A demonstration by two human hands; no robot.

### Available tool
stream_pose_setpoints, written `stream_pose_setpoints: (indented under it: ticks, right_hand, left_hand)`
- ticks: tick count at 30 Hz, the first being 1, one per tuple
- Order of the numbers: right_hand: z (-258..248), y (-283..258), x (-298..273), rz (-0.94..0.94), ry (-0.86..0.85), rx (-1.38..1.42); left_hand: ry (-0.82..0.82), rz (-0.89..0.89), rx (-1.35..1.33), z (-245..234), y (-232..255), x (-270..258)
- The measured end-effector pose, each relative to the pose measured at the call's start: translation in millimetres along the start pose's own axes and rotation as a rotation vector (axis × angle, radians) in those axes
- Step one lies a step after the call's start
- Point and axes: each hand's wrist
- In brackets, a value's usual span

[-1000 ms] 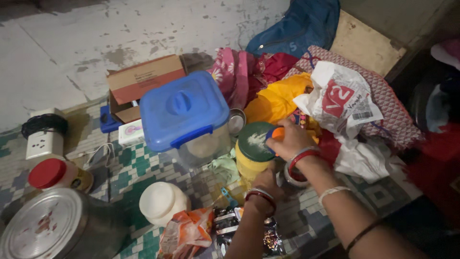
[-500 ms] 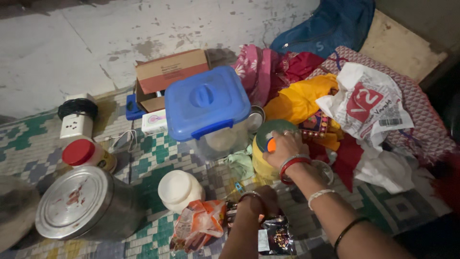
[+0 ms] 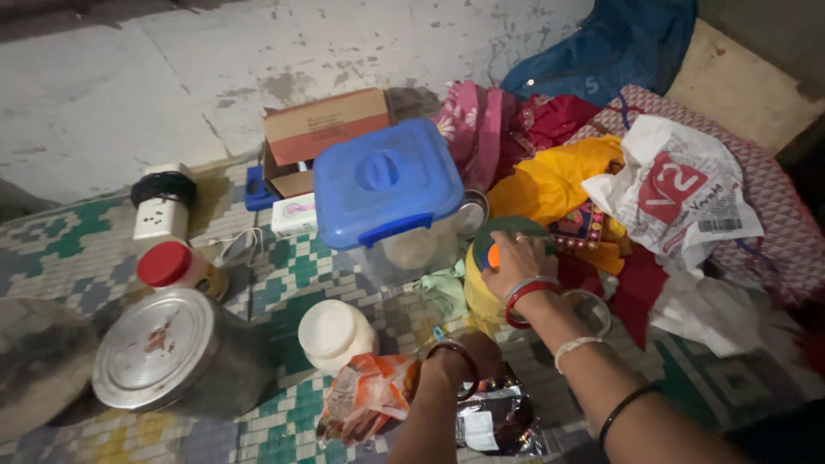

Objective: The person opens and closes several plastic containers and jars on a cluttered table. They handle a blue-lidded container, a yellow jar, and a small orange-lidded jar, moving them around and securing their lids.

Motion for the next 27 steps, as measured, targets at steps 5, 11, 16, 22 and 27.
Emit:
stream_pose_setpoints:
  ticks: [5, 11, 16, 22, 27]
  right_hand:
    - [9.4, 7.7, 2.1, 0.022, -0.002, 0.068]
    - [17.1, 17.7, 7.7, -0.127, 0.292, 0.143]
    - [-10.4, 33.9, 17.6, 0.005, 0.288, 0.363]
    - [-69.4, 51.8, 29.5, 0.080, 0.017, 0.678]
    - [-101.2, 65.4, 32.0, 0.037, 0.017, 0.563]
  left_hand:
    - [0.066, 0.207, -0.164, 6.8, -22.1, 27.4]
    - [0.439, 0.703, 0.103, -31.3, -40.3, 28.6]
    - [0.126, 0.085, -1.343, -106.9, -2.6, -10.5]
    - [1.078, 0.643, -0.354, -179.2, 17.5, -39.4]
    - [0.684, 0.219, -1.594, -188.7, 43.1, -30.4]
Point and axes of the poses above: each hand's wrist, its own x-axis towards the middle knuckle, its own z-axis out of the palm, y = z × x, and after that the axes turned 6 degrees about x, right-handed
